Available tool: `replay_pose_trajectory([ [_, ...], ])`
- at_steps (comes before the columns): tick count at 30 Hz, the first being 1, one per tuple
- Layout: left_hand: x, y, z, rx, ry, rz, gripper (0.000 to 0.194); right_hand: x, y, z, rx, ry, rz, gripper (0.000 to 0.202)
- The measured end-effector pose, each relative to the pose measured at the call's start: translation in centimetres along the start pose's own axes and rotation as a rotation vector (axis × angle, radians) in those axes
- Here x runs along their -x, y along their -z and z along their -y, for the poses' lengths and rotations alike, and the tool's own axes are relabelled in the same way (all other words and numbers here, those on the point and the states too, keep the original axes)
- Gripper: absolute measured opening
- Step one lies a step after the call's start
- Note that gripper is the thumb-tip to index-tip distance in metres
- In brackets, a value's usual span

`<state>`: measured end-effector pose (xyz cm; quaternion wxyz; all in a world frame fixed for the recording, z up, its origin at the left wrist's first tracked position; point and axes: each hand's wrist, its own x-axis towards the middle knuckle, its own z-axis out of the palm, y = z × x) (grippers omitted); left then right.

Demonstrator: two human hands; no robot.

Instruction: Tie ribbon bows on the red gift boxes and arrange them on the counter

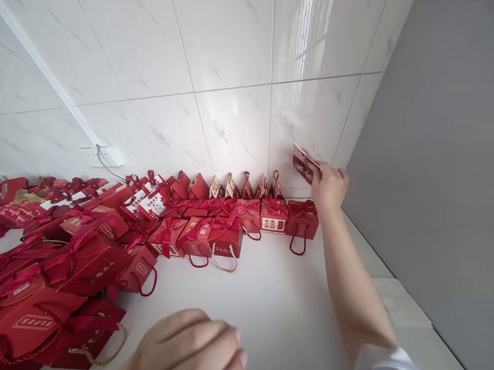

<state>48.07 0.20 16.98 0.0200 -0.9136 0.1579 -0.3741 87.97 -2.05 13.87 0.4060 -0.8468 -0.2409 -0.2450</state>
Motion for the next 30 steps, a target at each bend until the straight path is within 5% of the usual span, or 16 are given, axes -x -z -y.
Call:
replay_pose_trajectory([
  [2, -0.8, 0.2, 2.1, 0.052, -0.007, -0.026, 0.007, 1.1, 3.0, 1.1, -0.074, 0.09, -0.045, 0.041],
  [4, -0.8, 0.0, 3.9, 0.098, 0.182, -0.009, 0.016, 2.6, 5.9, 2.2, -0.254, 0.19, 0.016, 0.037],
  [9, 2.2, -3.3, 6.9, 0.307, 0.858, 0.057, 0.092, 7.0, 8.5, 6.0, -0.547, 0.161, 0.769, 0.035],
  [11, 3.8, -5.0, 7.6, 0.611, 1.029, 0.059, 0.093, 8.8, 7.4, 7.6, -0.753, 0.176, 1.067, 0.034],
  [13, 5.4, -6.3, 8.1, 0.89, 1.157, -0.016, 0.076, 10.5, 5.9, 8.8, -0.837, 0.235, 1.204, 0.031],
  [17, 8.5, -8.1, 8.8, 0.956, 1.287, -0.227, 0.037, 12.5, 3.9, 9.6, -0.708, 0.446, 1.183, 0.018],
  [20, 10.3, -9.1, 9.1, 0.929, 1.269, -0.251, 0.033, 12.8, 3.9, 9.5, -0.671, 0.537, 1.193, 0.015],
  [30, 12.1, -11.7, 8.9, 1.204, 1.188, 0.097, 0.059, 14.0, 4.4, 9.3, -0.429, 0.735, 1.177, 0.015],
])
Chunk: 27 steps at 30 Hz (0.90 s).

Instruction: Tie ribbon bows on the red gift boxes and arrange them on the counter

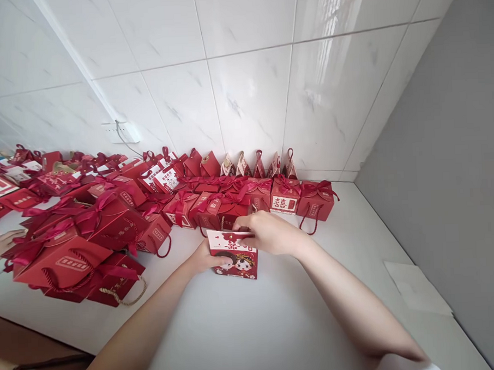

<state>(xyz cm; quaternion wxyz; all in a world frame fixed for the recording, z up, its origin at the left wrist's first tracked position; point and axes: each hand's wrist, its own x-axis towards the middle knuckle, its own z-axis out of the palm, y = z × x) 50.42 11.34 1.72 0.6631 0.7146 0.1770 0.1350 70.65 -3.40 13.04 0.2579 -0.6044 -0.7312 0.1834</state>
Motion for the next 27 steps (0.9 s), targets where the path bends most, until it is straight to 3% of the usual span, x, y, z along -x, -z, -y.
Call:
replay_pose_trajectory([
  [5, 0.1, 0.1, 0.2, -0.098, -0.055, 0.014, 0.057, 0.4, 0.0, 0.2, 0.089, 0.028, -0.063, 0.021],
  [9, 0.3, -0.1, -0.4, -0.176, -0.115, 0.029, 0.056, 0.8, 0.3, 0.6, 0.097, 0.168, -0.125, 0.02],
  [14, 0.9, -0.9, -1.4, -0.281, -0.112, 0.049, 0.051, 1.9, 1.7, 1.9, 0.039, 0.254, -0.298, 0.012],
  [17, 0.7, -0.8, -1.0, -0.271, -0.111, 0.036, 0.051, 2.6, 2.3, 2.2, 0.018, 0.223, -0.26, 0.014],
  [19, 0.4, -0.7, -0.5, -0.233, -0.119, -0.032, 0.051, 2.7, 2.2, 2.0, 0.039, 0.194, -0.223, 0.014],
  [22, 0.0, -0.9, 0.0, -0.128, -0.188, -0.248, 0.051, 2.4, 1.6, 1.5, 0.106, 0.15, -0.186, 0.008],
  [27, 0.0, -1.9, -0.5, -0.088, -0.284, -0.522, 0.042, 1.6, 0.3, 0.7, 0.165, 0.113, -0.092, 0.003],
])
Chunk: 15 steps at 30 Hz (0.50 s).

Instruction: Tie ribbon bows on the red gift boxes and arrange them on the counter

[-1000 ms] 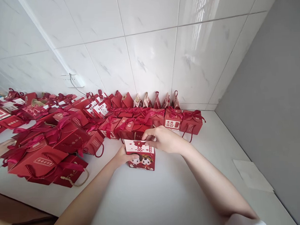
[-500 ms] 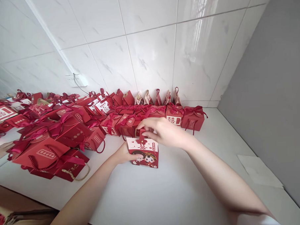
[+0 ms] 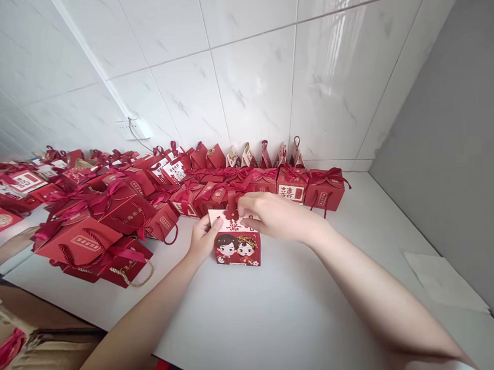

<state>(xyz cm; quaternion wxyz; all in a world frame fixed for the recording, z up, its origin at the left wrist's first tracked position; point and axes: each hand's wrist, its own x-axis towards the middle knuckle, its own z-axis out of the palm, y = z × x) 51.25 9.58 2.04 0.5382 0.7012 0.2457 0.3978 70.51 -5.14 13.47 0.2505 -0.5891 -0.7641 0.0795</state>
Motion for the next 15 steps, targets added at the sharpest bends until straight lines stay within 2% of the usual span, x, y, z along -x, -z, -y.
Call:
replay_pose_trajectory([
  [5, 0.1, 0.1, -0.1, 0.039, -0.002, -0.098, 0.041, -0.5, -1.1, -0.9, -0.031, -0.064, 0.069, 0.006],
  [15, 0.3, -0.1, 0.0, 0.092, 0.018, -0.103, 0.042, -0.9, -1.6, -0.8, -0.054, -0.065, 0.042, 0.005],
])
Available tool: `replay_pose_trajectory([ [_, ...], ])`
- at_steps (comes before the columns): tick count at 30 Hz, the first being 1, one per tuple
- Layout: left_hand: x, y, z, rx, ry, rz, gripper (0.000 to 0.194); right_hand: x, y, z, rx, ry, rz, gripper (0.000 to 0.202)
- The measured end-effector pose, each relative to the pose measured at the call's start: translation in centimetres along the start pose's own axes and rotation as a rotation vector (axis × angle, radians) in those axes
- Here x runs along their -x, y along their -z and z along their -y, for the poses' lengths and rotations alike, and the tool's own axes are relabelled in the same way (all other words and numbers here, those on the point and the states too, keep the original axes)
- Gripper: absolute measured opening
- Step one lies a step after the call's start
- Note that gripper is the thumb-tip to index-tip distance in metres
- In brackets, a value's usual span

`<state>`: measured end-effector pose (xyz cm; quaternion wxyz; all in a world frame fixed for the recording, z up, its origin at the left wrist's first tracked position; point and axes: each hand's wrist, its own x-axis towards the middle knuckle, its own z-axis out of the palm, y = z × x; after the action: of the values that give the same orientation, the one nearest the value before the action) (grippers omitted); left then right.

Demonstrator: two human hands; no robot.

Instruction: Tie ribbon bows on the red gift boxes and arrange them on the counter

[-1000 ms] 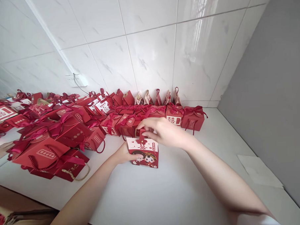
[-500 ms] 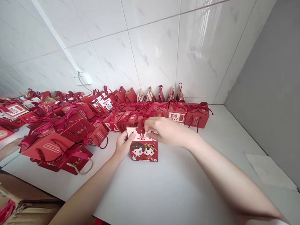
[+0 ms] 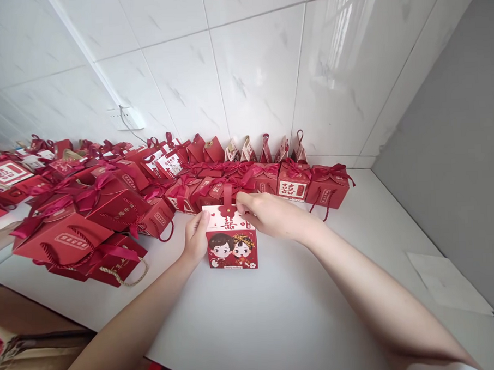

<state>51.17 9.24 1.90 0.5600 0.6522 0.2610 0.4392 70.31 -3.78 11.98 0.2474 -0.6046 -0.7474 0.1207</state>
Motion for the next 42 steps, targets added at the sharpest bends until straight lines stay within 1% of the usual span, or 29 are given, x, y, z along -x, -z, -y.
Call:
replay_pose_trajectory([
  [3, 0.1, 0.1, 0.1, -0.06, -0.025, -0.022, 0.048, -0.1, -0.1, -0.1, 0.009, -0.001, -0.013, 0.005],
  [5, 0.2, 0.3, 0.1, -0.141, -0.072, -0.047, 0.049, -0.1, 0.0, -0.1, 0.019, 0.012, -0.02, 0.006],
  [8, 0.2, 0.8, -0.6, -0.277, -0.236, -0.084, 0.05, -0.1, 0.1, -0.1, 0.058, 0.053, -0.055, 0.011],
  [10, 0.0, 1.2, -1.4, -0.322, -0.327, -0.054, 0.044, -0.1, 0.0, -0.1, 0.056, 0.063, -0.096, 0.012],
  [12, -0.3, 1.4, -2.3, -0.319, -0.35, 0.004, 0.035, -0.2, -0.2, -0.2, 0.007, 0.066, -0.132, 0.01],
  [14, -0.5, 1.5, -2.8, -0.288, -0.311, 0.044, 0.032, -0.4, -0.6, -0.2, -0.068, 0.084, -0.156, 0.014],
  [16, -0.7, 1.4, -3.0, -0.243, -0.243, 0.07, 0.03, -0.7, -1.2, -0.2, -0.128, 0.101, -0.181, 0.016],
  [18, -0.9, 1.3, -2.7, -0.197, -0.187, 0.094, 0.032, -1.0, -1.8, -0.2, -0.151, 0.107, -0.215, 0.011],
  [21, -0.9, 1.2, -2.0, -0.13, -0.126, 0.076, 0.036, -1.4, -2.8, -0.2, -0.149, 0.092, -0.268, 0.004],
  [25, -1.0, 1.1, -1.2, -0.045, -0.044, 0.047, 0.036, -1.7, -3.6, -0.4, -0.17, 0.063, -0.317, 0.003],
  [31, -0.8, 0.7, -1.4, -0.039, -0.002, 0.083, 0.034, -1.4, -3.1, 0.4, -0.162, 0.042, -0.265, 0.006],
  [36, -0.6, 0.6, -1.8, -0.094, -0.046, 0.091, 0.032, -1.4, -2.8, 0.7, -0.159, 0.051, -0.254, 0.012],
  [40, -0.6, 0.7, -2.0, -0.102, -0.068, 0.095, 0.03, -1.7, -3.1, 0.4, -0.213, 0.055, -0.233, 0.005],
  [42, -0.7, 0.8, -2.0, -0.107, -0.061, 0.096, 0.03, -1.8, -3.2, 0.3, -0.236, 0.06, -0.228, 0.006],
])
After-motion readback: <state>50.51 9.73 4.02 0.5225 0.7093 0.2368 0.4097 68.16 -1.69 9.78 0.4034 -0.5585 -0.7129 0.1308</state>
